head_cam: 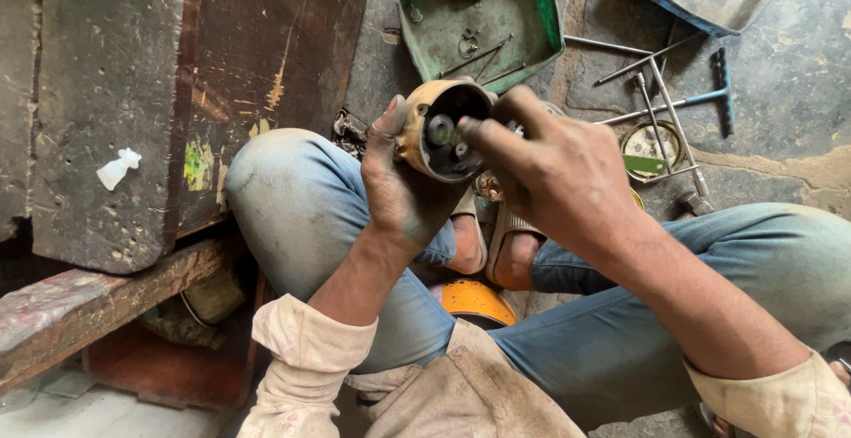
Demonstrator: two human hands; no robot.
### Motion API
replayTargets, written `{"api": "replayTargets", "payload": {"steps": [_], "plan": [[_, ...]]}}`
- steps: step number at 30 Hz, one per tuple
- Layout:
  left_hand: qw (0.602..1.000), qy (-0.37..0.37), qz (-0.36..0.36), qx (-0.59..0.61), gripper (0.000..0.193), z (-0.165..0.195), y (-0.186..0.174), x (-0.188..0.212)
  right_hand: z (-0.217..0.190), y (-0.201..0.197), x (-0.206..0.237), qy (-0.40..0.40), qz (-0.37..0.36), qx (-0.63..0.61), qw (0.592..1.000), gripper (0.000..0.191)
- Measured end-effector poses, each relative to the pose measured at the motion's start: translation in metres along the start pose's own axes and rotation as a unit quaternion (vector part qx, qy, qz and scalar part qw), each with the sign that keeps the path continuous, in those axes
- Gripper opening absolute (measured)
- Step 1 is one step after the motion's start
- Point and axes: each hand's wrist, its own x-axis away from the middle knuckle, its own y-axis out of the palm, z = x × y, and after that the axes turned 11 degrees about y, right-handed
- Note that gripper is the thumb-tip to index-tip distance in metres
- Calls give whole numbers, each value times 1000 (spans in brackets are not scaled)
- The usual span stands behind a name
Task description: The person sits on the workshop floor and works on a small engine starter-like component held in their lap. They disassemble and reposition parts of the housing by hand, use a green-handled screwdriver-like tool to work inside the housing, and wipe the part with a rag.
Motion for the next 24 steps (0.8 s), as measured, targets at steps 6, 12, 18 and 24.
{"api": "replayTargets", "payload": {"steps": [6, 12, 18, 24], "plan": [[999, -3, 9, -40, 64, -1, 1, 3, 4, 2, 2, 25, 42, -21, 999, 32], [999, -3, 10, -34, 64, -2, -2, 2, 7, 7, 2, 26, 40, -52, 998, 29], [999, -9, 19, -35, 67, 0, -5, 2, 11, 11, 2, -18, 28, -50, 998, 40], [998, -23, 22, -53, 72, 1, -3, 2, 15, 12, 2, -23, 36, -17, 999, 37]]}}
